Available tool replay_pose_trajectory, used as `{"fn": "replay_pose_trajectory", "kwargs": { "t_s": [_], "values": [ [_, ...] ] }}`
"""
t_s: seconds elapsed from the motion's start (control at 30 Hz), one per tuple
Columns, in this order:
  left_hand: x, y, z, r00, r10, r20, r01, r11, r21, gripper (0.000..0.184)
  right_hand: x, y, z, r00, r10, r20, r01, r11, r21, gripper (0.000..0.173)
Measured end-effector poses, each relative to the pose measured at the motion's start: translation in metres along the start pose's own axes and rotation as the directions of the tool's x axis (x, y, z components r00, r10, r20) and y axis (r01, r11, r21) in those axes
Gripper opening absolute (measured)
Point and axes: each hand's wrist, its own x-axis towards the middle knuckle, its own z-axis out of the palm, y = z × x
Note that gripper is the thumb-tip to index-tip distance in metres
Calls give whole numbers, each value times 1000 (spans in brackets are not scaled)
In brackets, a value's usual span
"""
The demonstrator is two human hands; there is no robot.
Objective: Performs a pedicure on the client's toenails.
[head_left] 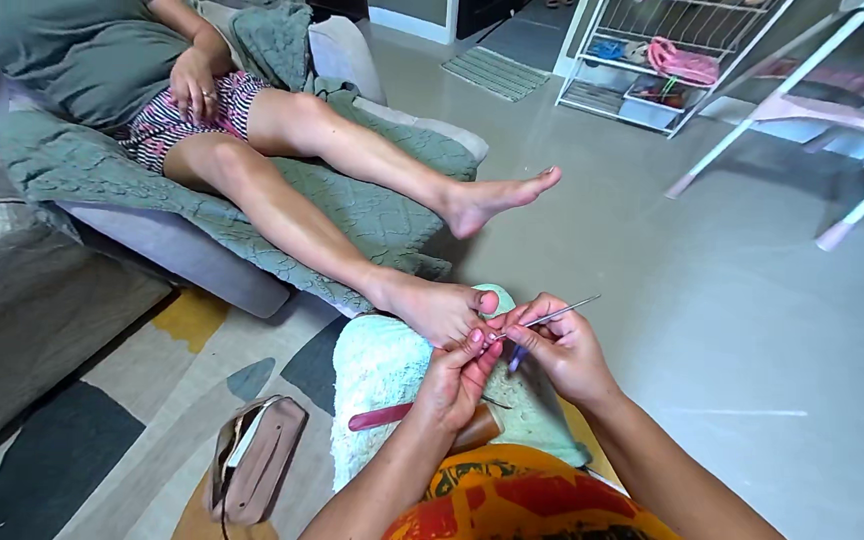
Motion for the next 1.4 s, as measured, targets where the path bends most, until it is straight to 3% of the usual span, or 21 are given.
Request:
{"fn": "replay_pose_trajectory", "kwargs": {
  "t_s": [1.4],
  "values": [
    [2,0,-3,999,9,34,-10,999,32,7,-13,16,19,982,19,-188,35,961,276,12]
  ]
}}
